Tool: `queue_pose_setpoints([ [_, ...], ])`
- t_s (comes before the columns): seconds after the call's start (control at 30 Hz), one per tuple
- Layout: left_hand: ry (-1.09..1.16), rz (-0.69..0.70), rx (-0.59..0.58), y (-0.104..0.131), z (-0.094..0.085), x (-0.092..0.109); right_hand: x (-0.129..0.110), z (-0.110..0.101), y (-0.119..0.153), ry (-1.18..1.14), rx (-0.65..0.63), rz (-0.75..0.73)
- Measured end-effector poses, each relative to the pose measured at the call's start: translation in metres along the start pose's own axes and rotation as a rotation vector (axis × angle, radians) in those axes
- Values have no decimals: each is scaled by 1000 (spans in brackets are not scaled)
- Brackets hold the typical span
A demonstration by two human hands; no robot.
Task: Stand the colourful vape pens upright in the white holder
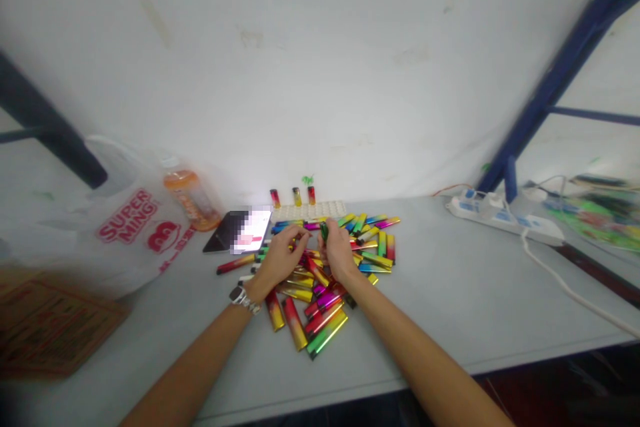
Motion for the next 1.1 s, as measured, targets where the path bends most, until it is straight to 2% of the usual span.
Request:
queue_pose_setpoints([
  [0.13,-2,5,-3,0,0,1,2,1,3,-66,-95,83],
  [0.27,0,11,-4,0,-1,1,2,2,5,-127,-178,78],
  [0.37,0,8,-7,0,0,1,2,2,4,-112,-145,80],
  [0.57,7,6,-3,1,1,0,0,0,1,-11,1,5],
  [0.93,10,10,-1,1,0,1,1,0,0,13,2,-12],
  [1.1,1,7,-7,1,0,-1,3,1,2,-3,-39,28],
])
Point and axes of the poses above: each hand's wrist, its own y-axis away from the middle knuckle, its own z-axis out of the palm, x = y × z, the point moved 4 cm from there along -y, towards the middle knuckle, and after that the axes turned 7 degrees about y, right-handed, at the moved point
